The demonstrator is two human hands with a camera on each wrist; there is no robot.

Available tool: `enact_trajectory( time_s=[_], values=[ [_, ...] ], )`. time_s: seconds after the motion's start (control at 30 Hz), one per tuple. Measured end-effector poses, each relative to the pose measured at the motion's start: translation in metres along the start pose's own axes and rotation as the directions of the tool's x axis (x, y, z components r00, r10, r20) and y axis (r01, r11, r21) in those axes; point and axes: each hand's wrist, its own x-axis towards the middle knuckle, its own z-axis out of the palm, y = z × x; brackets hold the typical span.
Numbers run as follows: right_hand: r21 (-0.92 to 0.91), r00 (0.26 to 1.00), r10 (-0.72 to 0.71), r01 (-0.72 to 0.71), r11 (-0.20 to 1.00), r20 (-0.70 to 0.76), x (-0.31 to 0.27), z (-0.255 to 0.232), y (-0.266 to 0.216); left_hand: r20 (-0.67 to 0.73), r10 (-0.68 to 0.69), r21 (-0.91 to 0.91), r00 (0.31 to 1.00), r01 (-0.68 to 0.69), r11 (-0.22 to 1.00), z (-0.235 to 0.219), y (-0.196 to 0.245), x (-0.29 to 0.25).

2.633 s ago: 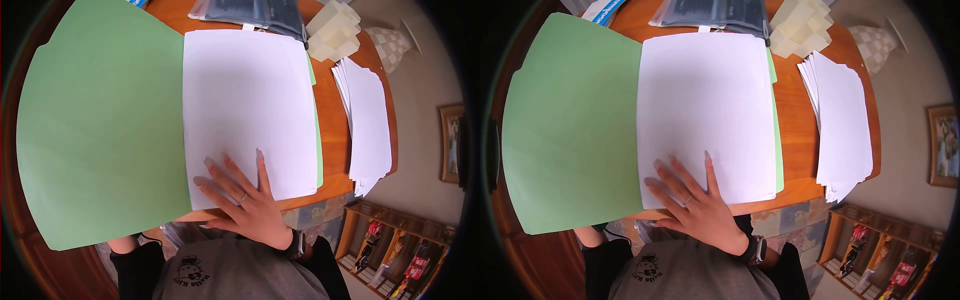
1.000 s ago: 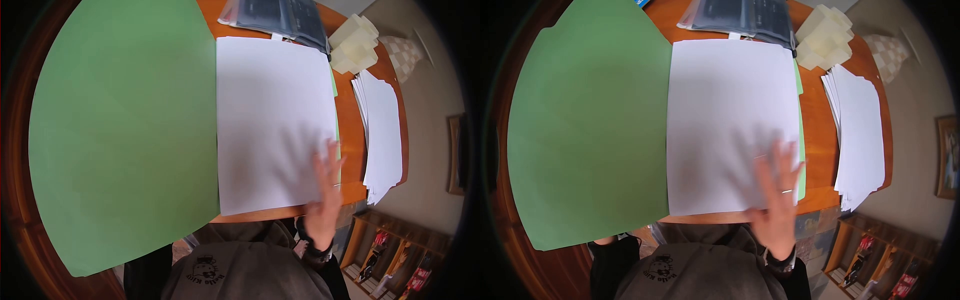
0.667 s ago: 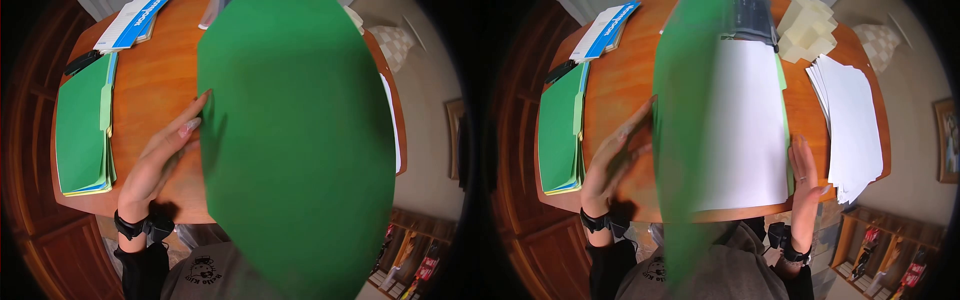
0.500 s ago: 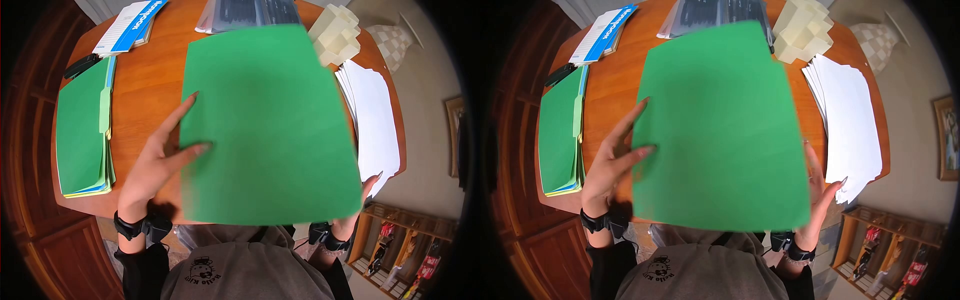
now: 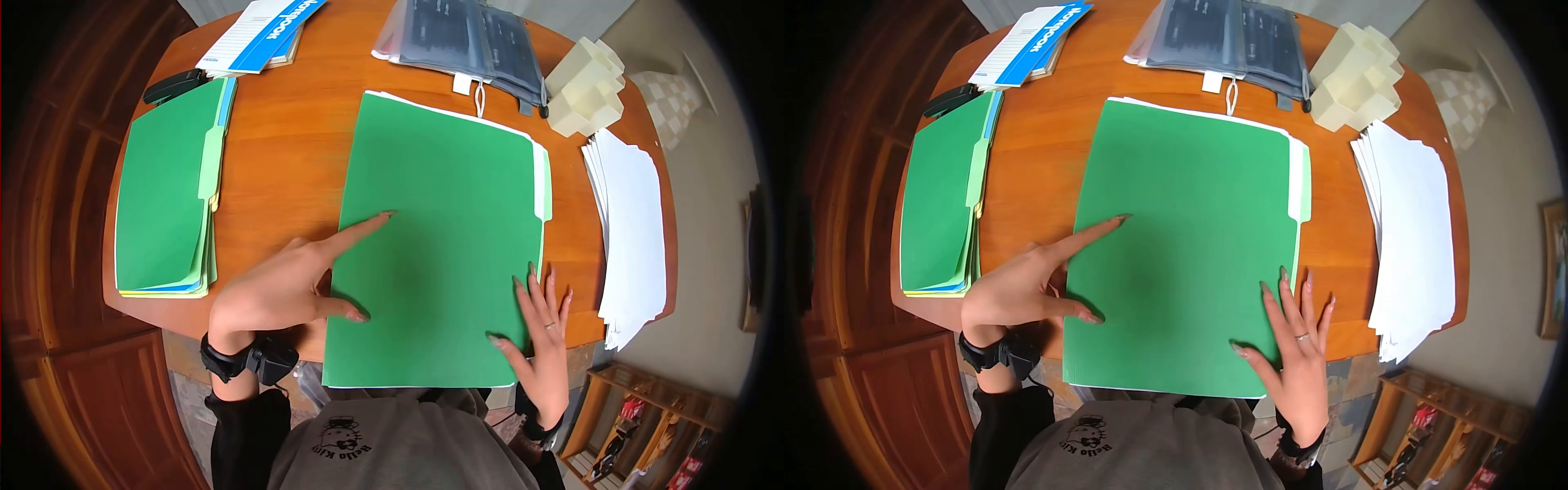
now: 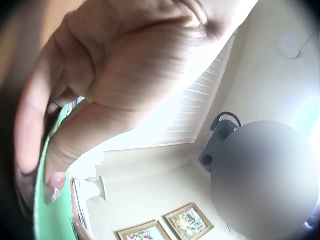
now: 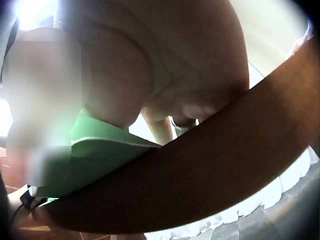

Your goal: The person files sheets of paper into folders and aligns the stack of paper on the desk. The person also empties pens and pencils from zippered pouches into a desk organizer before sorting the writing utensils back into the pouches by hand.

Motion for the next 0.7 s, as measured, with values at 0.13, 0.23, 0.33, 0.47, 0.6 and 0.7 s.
enact_trajectory(
  time_s=[0.13, 0.23, 0.33, 0.47, 0.6, 0.7],
  values=[
    [-0.044, 0.998, -0.001, 0.003, 0.999, 0.061, -0.003, 0.004, 0.003, -0.112, 0.037, -0.196, 0.993, -0.058, 0.979, 0.011, -0.012, 0.005],
    [0.142, 0.999, -0.013, 0.005, 0.99, 0.05, -0.001, 0.0, 0.004, -0.37, 0.093, -0.459, 0.924, -0.269, 0.847, 0.013, -0.01, 0.008],
    [0.416, 0.995, 0.069, -0.034, 0.909, -0.068, 0.003, -0.003, 0.007, -0.592, 0.117, -0.457, 0.797, -0.452, 0.766, 0.012, 0.013, 0.008],
    [0.697, 0.958, 0.171, 0.04, 0.716, -0.23, 0.026, -0.038, -0.008, -0.729, 0.309, -0.255, 0.61, -0.662, 0.704, 0.006, 0.02, 0.001],
    [0.658, 0.895, 0.053, 0.283, 0.698, -0.442, 0.057, -0.07, -0.025, -0.785, 0.406, -0.073, 0.469, -0.719, 0.691, -0.006, 0.048, 0.002],
    [0.67, 0.843, -0.023, 0.443, 0.596, -0.537, 0.068, -0.075, -0.026, -0.818, 0.423, -0.031, 0.39, -0.764, 0.645, -0.007, 0.064, 0.003]
  ],
)
